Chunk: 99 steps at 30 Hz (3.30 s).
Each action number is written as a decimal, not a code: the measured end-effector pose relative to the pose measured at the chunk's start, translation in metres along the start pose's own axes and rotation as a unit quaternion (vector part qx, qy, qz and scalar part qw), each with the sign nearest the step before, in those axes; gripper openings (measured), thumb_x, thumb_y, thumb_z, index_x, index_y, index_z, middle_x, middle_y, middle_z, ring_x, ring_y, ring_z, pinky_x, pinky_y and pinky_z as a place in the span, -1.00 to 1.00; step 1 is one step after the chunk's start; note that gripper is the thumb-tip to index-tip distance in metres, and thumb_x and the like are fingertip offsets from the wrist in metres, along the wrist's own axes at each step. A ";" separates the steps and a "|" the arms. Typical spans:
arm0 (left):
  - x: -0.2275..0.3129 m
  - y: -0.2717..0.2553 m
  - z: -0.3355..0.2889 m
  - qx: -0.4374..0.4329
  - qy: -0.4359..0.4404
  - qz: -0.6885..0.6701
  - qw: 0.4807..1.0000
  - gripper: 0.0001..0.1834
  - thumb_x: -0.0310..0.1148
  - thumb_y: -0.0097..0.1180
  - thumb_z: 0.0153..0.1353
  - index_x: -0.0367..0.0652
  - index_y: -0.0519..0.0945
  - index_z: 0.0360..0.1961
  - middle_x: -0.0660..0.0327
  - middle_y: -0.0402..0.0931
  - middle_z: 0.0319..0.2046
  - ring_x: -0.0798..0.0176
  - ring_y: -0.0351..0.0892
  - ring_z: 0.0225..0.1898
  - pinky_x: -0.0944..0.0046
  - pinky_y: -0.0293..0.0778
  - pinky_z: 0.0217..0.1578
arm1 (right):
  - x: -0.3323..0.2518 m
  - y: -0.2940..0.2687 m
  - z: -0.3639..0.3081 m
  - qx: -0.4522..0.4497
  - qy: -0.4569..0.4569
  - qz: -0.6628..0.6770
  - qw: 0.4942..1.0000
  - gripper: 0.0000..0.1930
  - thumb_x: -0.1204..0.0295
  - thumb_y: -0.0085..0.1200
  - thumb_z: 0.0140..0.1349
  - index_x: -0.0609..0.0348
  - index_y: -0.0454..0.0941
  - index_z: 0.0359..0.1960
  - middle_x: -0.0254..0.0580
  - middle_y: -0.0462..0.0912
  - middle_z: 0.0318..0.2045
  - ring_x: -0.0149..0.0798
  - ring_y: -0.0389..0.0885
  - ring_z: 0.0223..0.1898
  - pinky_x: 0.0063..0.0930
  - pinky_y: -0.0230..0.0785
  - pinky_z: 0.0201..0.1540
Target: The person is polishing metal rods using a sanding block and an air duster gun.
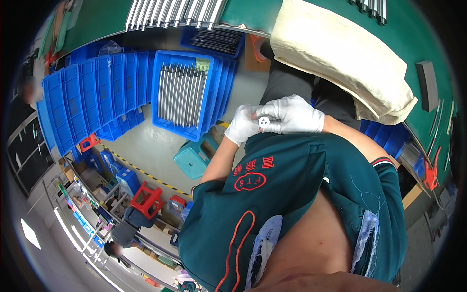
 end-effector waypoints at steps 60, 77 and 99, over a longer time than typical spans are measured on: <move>0.027 0.006 -0.023 -0.070 -0.048 -0.003 0.996 -0.76 -0.53 0.14 -0.25 -0.35 0.52 -0.44 0.19 0.51 -0.59 0.47 0.38 -0.49 0.39 0.35 -0.42 | -0.015 0.016 -0.025 0.050 0.033 -0.018 0.998 -0.62 0.12 0.16 -0.01 0.10 0.47 -0.25 -0.08 0.57 -0.45 -0.03 0.56 -0.39 -0.34 0.38 -0.34; 0.039 0.008 -0.024 -0.059 -0.120 -0.062 0.989 -0.86 -0.52 0.12 -0.18 -0.36 0.50 -0.54 0.18 0.46 -0.67 0.52 0.30 -0.53 0.35 0.35 -0.47 | -0.020 0.013 -0.029 0.036 0.004 -0.026 0.999 -0.64 0.13 0.12 0.04 0.10 0.51 -0.23 -0.11 0.59 -0.35 -0.08 0.58 -0.33 -0.40 0.39 -0.29; 0.129 0.023 0.002 -0.053 -0.075 -0.194 0.977 -0.62 -0.12 0.15 0.07 -0.27 0.50 -0.35 0.27 0.42 -0.55 0.49 0.30 -0.48 0.41 0.31 -0.42 | -0.102 -0.077 -0.108 0.420 -0.072 -0.033 0.904 -0.43 0.21 0.12 0.05 0.20 0.30 0.08 -0.22 0.52 -0.24 -0.38 0.46 -0.17 -0.49 0.30 -0.10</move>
Point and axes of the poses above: each hand's wrist, its own z-axis towards the middle knuckle, its own y-axis out of the palm, x = y × z, the point moved 2 cm from there along z, towards the middle knuckle
